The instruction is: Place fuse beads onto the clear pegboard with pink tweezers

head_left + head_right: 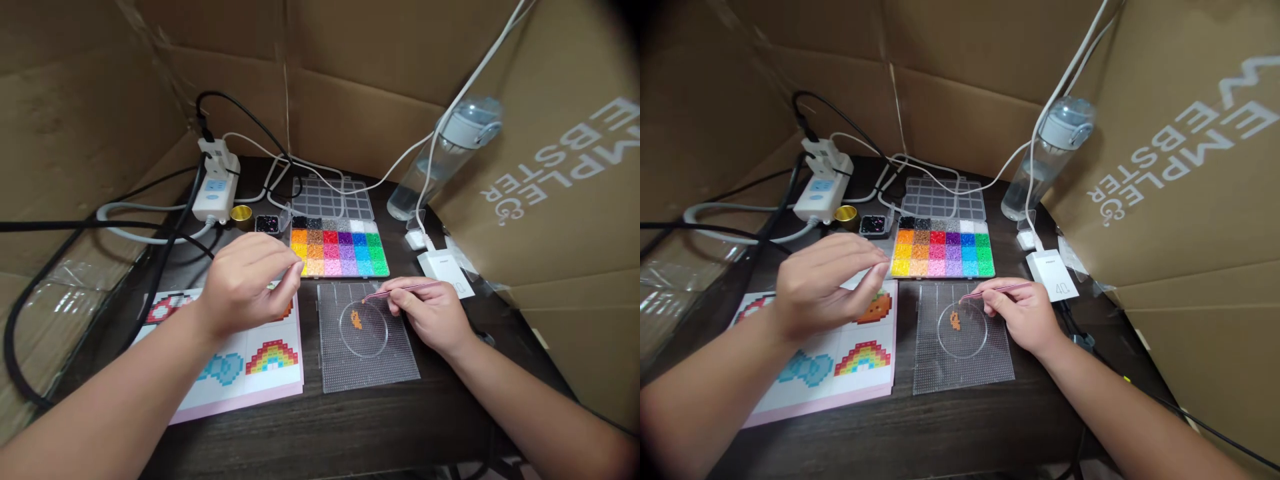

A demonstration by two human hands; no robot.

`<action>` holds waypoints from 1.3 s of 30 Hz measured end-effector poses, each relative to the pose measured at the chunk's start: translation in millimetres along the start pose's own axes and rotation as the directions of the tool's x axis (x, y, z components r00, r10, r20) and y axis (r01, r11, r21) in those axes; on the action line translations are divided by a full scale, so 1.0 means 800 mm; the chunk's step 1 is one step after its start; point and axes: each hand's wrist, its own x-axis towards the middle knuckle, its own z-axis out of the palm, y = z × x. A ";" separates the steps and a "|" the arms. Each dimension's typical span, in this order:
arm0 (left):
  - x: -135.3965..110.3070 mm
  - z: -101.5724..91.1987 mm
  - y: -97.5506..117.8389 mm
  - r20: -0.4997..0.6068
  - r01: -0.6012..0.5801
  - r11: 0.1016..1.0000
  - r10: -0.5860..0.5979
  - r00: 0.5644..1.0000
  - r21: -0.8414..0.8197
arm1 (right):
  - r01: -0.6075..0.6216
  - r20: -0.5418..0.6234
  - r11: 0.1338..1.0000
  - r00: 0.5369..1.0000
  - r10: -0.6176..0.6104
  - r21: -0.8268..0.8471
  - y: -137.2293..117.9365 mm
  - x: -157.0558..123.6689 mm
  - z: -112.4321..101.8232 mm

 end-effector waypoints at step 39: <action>-0.002 -0.005 0.002 -0.019 0.000 1.000 0.000 1.000 -0.011 | -0.318 -0.033 0.875 0.935 0.354 0.365 -0.026 0.104 0.091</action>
